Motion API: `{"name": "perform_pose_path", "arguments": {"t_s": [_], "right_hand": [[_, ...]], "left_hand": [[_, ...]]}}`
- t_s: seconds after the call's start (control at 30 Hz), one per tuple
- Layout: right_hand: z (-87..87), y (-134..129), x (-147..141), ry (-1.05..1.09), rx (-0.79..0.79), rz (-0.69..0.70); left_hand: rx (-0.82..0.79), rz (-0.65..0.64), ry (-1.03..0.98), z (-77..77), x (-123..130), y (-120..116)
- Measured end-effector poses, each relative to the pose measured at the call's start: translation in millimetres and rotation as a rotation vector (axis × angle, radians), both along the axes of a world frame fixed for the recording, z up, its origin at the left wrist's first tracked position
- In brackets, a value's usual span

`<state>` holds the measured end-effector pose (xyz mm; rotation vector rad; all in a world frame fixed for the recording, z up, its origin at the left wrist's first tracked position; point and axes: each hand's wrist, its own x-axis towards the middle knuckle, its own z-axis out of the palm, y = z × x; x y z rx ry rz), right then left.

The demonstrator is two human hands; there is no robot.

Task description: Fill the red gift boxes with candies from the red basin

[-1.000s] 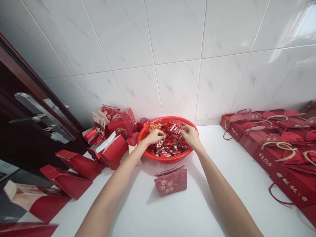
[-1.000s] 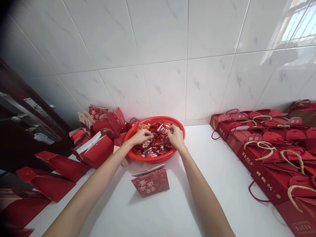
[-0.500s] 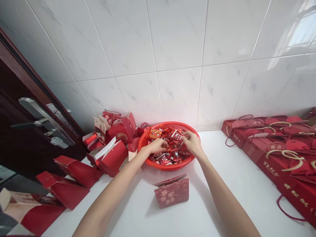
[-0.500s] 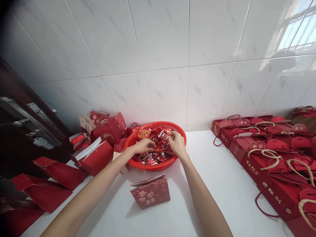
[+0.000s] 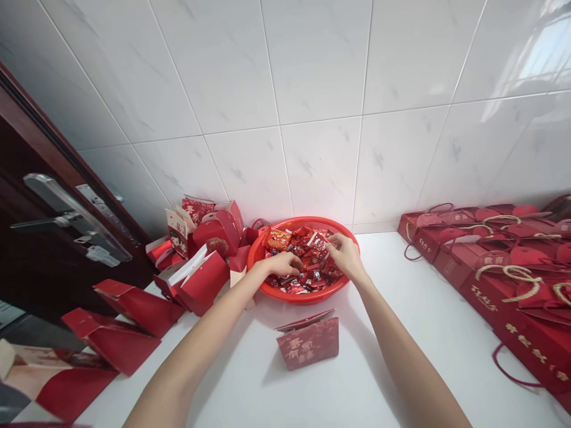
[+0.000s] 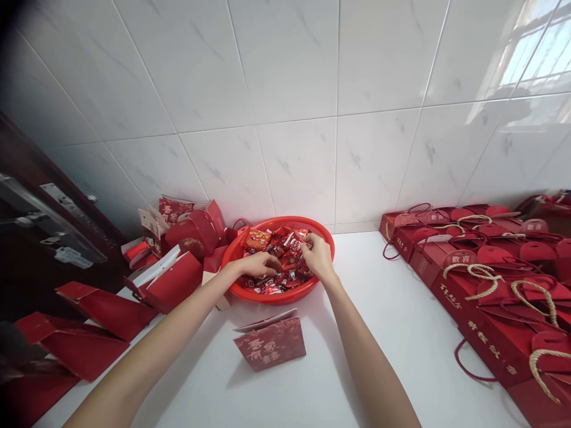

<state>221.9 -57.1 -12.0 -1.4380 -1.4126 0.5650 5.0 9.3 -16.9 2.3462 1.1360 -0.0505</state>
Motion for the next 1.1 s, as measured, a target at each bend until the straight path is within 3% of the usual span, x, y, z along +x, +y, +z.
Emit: {"name": "perform_pose_path", "arguments": {"t_s": [0.4,0.57,0.83,0.97,1.1], "right_hand": [[0.7,-1,0,-0.033,0.009,-0.011],[1.9,-2,0,-0.031,0.004,-0.007],[-1.8,1,2,0.022,0.027,0.041],[-3.6,5,2,0.18,0.046,0.092],[5.9,-1,2,0.533,-0.042,0.24]], "left_hand": [[-0.067,0.105,-0.142,2.8,-3,3],[-0.113,0.151,-0.389,8.4,-5,1],[-0.128,0.349,-0.786,20.7,-4,-8],[-0.103,0.427,-0.894,23.7,3,-18],[-0.05,0.47,-0.998,28.7,16,-28]]}}
